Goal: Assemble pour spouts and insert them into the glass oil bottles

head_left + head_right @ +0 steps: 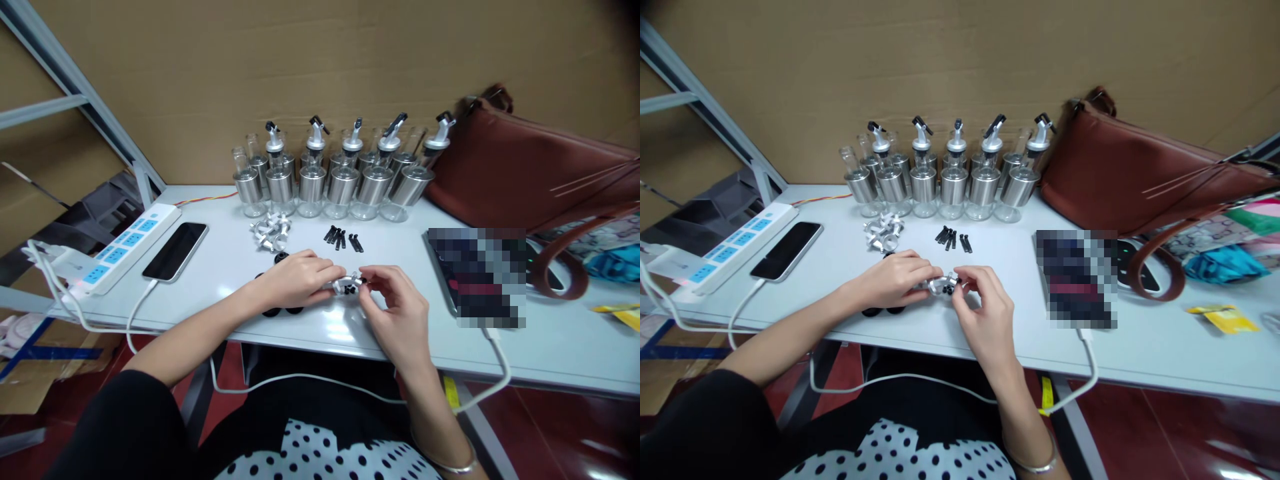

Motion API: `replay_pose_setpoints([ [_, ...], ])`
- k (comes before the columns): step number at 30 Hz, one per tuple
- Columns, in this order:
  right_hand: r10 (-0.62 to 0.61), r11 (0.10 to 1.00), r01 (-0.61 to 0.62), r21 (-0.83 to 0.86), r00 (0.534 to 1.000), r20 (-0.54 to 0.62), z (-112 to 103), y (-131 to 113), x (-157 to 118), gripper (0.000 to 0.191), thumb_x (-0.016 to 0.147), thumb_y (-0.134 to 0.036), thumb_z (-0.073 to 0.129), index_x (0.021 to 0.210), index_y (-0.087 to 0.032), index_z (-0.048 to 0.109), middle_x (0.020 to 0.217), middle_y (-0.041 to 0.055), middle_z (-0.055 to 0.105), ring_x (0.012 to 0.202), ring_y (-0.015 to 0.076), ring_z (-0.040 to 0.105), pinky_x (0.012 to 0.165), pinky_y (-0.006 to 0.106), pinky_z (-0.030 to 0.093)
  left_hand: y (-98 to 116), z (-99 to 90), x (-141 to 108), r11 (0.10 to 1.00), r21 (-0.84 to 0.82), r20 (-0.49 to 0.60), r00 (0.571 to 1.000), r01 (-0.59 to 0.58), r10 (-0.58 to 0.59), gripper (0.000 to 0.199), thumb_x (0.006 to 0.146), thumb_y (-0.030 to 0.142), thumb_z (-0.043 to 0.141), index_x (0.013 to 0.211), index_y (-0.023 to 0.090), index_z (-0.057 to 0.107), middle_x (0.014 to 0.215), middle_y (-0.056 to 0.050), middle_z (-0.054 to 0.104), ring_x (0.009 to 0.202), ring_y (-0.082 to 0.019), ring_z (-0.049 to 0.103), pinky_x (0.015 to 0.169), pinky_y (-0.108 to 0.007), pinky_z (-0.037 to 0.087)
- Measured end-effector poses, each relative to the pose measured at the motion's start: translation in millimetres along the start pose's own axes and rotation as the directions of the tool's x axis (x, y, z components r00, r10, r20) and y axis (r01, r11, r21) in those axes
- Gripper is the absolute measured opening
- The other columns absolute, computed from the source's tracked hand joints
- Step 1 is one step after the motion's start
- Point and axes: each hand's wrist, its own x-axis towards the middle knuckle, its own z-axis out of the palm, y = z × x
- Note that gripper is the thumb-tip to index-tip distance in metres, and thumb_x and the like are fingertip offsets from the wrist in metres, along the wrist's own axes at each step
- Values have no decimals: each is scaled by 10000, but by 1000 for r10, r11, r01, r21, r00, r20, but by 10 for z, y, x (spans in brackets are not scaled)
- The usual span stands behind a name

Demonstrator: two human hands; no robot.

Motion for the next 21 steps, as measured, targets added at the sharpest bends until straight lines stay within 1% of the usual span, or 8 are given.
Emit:
replay_pose_setpoints([
  [4, 25, 1000, -25, 1, 1000, -4, 3, 30, -15, 140, 815, -113, 560, 925, -196, 585, 853, 18, 606, 724, 133, 583, 675, 290, 512, -5, -2, 3, 1000, -3, 18, 1000, 10, -10, 230, 913, 258, 487, 1095, 127, 536, 907, -67, 697, 798, -158, 651, 761, -289, 450],
  [7, 49, 999, -49, 21, 999, -6, 6, 51, -27, 106, 811, -112, 569, 878, -193, 564, 828, 14, 602, 725, 135, 582, 675, 288, 504, -4, -9, 5, 1000, -10, 28, 999, 16, -16, 233, 911, 260, 492, 1090, 120, 540, 910, -70, 698, 804, -160, 652, 765, -292, 451],
  [10, 20, 1000, -20, 12, 1000, 6, 1, 43, -22, 101, 808, -90, 559, 833, -187, 561, 823, 19, 606, 746, 137, 585, 676, 275, 493, 1, -17, 7, 999, -19, 55, 998, 34, -32, 232, 907, 251, 496, 1094, 121, 540, 922, -71, 700, 816, -162, 653, 775, -296, 450],
  [13, -10, 999, 11, -30, 1000, 16, -8, 17, -6, 108, 811, -76, 553, 823, -182, 570, 803, 13, 608, 720, 125, 578, 662, 253, 481, 7, -21, 10, 998, -24, 91, 994, 55, -53, 230, 897, 251, 508, 1088, 127, 541, 936, -70, 701, 822, -168, 655, 774, -302, 451],
  [17, -25, 998, 27, -53, 999, 45, -13, -2, 14, 117, 821, -72, 545, 840, -179, 586, 803, 11, 611, 711, 115, 575, 655, 232, 475, 11, -19, 13, 997, -34, 117, 991, 66, -61, 235, 883, 245, 528, 1083, 122, 542, 931, -64, 700, 820, -176, 658, 775, -315, 454],
  [21, -24, 998, 27, -54, 998, 56, -8, 12, 18, 119, 820, -71, 542, 838, -180, 589, 810, 13, 615, 725, 119, 581, 670, 237, 476, 14, -14, 16, 997, -37, 136, 988, 74, -69, 228, 886, 248, 521, 1077, 126, 540, 938, -66, 698, 829, -180, 657, 780, -321, 458],
])
